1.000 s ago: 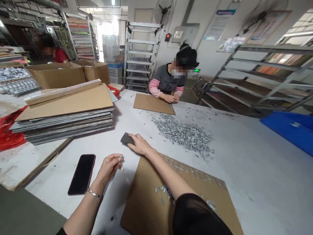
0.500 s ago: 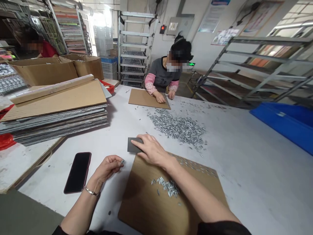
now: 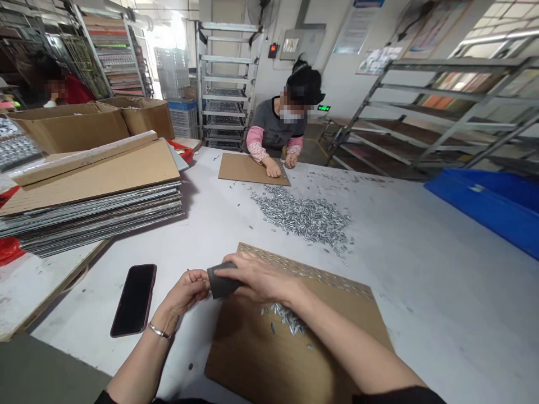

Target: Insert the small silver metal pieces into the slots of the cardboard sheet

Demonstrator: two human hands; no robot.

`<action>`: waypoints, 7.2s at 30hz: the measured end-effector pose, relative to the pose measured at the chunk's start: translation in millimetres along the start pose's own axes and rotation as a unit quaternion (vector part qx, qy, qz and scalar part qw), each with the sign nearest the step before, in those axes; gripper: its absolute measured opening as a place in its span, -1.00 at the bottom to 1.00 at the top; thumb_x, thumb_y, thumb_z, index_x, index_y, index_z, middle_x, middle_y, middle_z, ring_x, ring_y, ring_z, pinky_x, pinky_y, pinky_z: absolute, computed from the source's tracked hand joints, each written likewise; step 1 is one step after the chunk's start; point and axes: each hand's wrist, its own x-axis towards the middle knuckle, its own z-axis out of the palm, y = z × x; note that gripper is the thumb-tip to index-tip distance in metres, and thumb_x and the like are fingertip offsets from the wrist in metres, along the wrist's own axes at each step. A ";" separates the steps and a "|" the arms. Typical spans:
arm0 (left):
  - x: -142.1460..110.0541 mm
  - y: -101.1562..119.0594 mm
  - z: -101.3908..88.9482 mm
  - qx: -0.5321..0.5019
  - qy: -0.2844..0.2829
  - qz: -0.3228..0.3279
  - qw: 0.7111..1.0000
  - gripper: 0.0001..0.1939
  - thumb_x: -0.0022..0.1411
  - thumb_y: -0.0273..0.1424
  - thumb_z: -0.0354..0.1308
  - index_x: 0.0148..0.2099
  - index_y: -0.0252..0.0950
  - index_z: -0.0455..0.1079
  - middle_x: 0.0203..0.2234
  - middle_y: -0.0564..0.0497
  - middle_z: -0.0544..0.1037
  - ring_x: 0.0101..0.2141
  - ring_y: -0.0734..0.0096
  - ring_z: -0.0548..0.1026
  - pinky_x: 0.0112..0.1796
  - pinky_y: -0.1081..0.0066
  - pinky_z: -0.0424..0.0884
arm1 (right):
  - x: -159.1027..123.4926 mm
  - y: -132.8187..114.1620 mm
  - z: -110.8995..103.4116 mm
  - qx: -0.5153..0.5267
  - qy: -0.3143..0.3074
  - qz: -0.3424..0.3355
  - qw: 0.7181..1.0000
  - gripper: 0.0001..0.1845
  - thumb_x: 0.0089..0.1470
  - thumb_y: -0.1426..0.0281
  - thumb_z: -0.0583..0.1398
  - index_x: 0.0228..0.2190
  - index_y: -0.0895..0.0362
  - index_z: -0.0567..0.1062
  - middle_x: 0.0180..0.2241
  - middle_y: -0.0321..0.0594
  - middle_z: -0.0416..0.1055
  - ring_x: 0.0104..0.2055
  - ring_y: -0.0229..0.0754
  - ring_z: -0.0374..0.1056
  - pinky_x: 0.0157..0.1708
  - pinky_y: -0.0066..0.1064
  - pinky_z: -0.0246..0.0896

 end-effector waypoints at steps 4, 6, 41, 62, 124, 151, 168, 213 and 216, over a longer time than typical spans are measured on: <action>-0.7 2.1 1.6 0.008 0.012 -0.011 1.000 -0.77 -0.14 -0.40 0.46 -0.37 -0.37 0.60 -0.56 -0.05 0.57 -0.65 0.66 0.23 -0.58 0.52 0.05 | -1.0 -6.1 -0.6 -0.039 0.041 0.052 0.997 -0.44 0.18 0.37 0.25 0.21 -0.06 0.39 0.09 -0.01 0.33 0.08 0.06 0.25 0.06 -0.06 0.23; -0.8 2.7 2.5 0.011 0.011 -0.007 1.000 -0.80 -0.14 -0.40 0.46 -0.43 -0.38 0.58 -0.62 0.01 0.51 -0.66 0.67 0.21 -0.58 0.53 0.03 | -0.4 -9.4 1.4 -0.007 0.005 0.002 1.000 -0.43 0.17 0.34 0.27 0.20 -0.08 0.39 0.07 -0.06 0.36 0.04 0.02 0.28 0.04 -0.10 0.25; 5.1 -4.8 1.1 0.048 -0.020 -0.017 0.999 -0.79 -0.13 -0.43 0.41 -0.37 -0.41 0.56 -0.60 0.00 0.54 -0.66 0.66 0.22 -0.56 0.50 0.00 | -33.2 -23.2 8.3 0.033 -0.046 0.046 0.997 -0.42 0.24 0.43 0.17 0.26 -0.04 0.29 0.17 0.00 0.24 0.14 0.04 0.18 0.10 -0.07 0.19; 5.6 -15.4 -2.8 -0.005 -0.014 -0.023 1.000 -0.62 -0.10 -0.31 0.53 -0.25 -0.41 0.59 -0.47 -0.05 0.58 -0.54 0.52 0.45 -0.44 0.47 0.29 | -35.1 -19.8 21.7 0.025 -0.027 0.086 0.996 -0.37 0.21 0.43 0.19 0.28 -0.08 0.26 0.21 -0.01 0.19 0.17 0.07 0.17 0.13 -0.01 0.20; 5.4 -13.3 -2.5 0.180 -0.009 0.001 0.984 -0.64 0.05 -0.15 0.38 -0.45 -0.37 0.46 -0.64 0.01 0.51 -0.64 0.53 0.41 -0.55 0.51 0.32 | -8.6 -7.9 19.6 -0.038 -0.055 0.075 0.995 -0.40 0.12 0.49 0.24 0.19 -0.01 0.37 0.12 -0.01 0.28 0.09 0.05 0.24 0.06 -0.04 0.27; 0.7 -2.1 -6.2 0.107 0.004 -0.006 0.994 -0.72 -0.02 -0.25 0.39 -0.48 -0.38 0.48 -0.65 0.02 0.50 -0.68 0.55 0.38 -0.60 0.50 0.31 | 12.6 4.8 13.1 -0.006 -0.077 0.036 0.996 -0.41 0.14 0.44 0.25 0.20 -0.03 0.38 0.13 -0.06 0.30 0.13 0.00 0.24 0.11 -0.16 0.24; 8.9 2.2 -8.4 0.009 0.132 0.070 0.989 -0.62 -0.10 -0.19 0.46 -0.41 -0.42 0.50 -0.58 0.02 0.51 -0.64 0.56 0.40 -0.58 0.49 0.29 | 70.5 16.3 97.8 0.245 0.124 0.205 0.940 -0.76 0.21 0.33 0.14 -0.23 0.13 0.59 -0.36 -0.18 0.53 -0.30 -0.18 0.44 -0.22 -0.35 0.32; 76.0 -63.5 76.8 0.386 -0.044 0.125 0.913 -0.59 0.22 -0.02 0.22 -0.20 -0.30 0.54 -0.44 -0.03 0.59 -0.45 0.38 0.49 -0.39 0.41 0.46 | -165.5 99.6 58.7 0.050 0.198 0.568 0.797 -0.79 0.14 0.46 0.13 -0.43 0.16 0.56 -0.43 -0.17 0.55 -0.34 -0.17 0.39 -0.34 -0.45 0.06; 76.6 -63.9 75.9 0.392 -0.044 0.118 0.911 -0.58 0.23 -0.02 0.21 -0.18 -0.30 0.55 -0.46 -0.02 0.58 -0.46 0.37 0.50 -0.39 0.41 0.46 | -161.0 98.4 55.0 0.029 0.186 0.588 0.787 -0.80 0.13 0.50 0.13 -0.43 0.15 0.55 -0.42 -0.14 0.54 -0.33 -0.14 0.40 -0.32 -0.43 0.07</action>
